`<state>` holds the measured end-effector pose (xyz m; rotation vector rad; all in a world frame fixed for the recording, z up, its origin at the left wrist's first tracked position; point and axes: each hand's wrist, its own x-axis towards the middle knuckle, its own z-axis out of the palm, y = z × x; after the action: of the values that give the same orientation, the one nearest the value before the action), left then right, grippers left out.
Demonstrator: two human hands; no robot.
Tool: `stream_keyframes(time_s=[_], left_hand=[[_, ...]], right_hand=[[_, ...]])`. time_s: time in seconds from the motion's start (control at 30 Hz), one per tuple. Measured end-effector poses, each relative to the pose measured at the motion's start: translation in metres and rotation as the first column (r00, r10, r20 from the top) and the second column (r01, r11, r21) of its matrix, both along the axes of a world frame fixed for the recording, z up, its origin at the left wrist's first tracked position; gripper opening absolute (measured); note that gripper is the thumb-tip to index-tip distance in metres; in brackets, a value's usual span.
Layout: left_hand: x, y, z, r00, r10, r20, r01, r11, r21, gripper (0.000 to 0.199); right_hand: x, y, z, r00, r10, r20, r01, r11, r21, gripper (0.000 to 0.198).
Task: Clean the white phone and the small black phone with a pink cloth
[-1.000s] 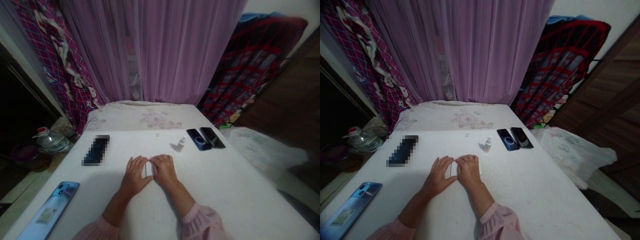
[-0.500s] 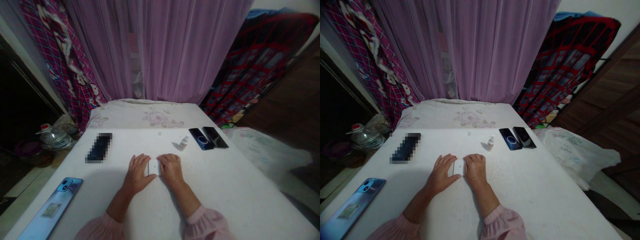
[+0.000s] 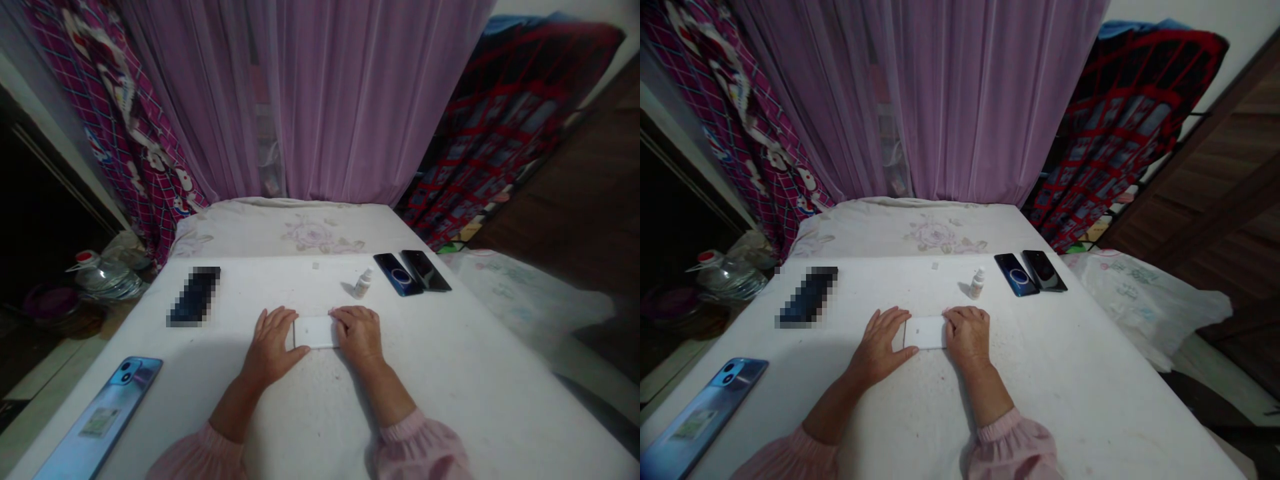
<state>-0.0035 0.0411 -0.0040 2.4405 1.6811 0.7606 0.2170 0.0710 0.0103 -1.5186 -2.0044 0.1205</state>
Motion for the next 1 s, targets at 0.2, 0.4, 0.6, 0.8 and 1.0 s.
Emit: stream_keyframes(time_s=[0.2,0.4,0.6,0.8,1.0], left_hand=[[0.001,0.0,0.001,1.0,0.004,-0.004,-0.004,1.0,-0.001,0.056],[0.002,0.0,0.0,1.0,0.008,0.001,-0.008,1.0,0.0,0.056],[-0.001,0.0,-0.002,1.0,-0.005,0.005,0.005,1.0,-0.019,0.056],[0.0,0.002,-0.007,0.997,0.067,0.036,-0.069,0.997,0.035,0.051],[0.002,0.006,0.0,0.971,0.181,0.159,-0.198,0.975,0.104,0.005]], right_hand=[[-0.03,-0.003,0.002,0.995,0.098,0.03,-0.098,0.995,-0.001,0.031],[-0.043,-0.006,0.007,0.986,0.16,0.047,-0.158,0.986,-0.045,0.035],[-0.013,-0.001,0.005,1.0,0.016,0.003,-0.016,0.999,-0.046,0.03],[-0.006,-0.001,0.006,0.999,-0.043,0.026,0.045,0.996,-0.074,0.029],[-0.012,-0.009,0.01,0.995,0.06,-0.085,-0.067,0.994,-0.084,0.03]])
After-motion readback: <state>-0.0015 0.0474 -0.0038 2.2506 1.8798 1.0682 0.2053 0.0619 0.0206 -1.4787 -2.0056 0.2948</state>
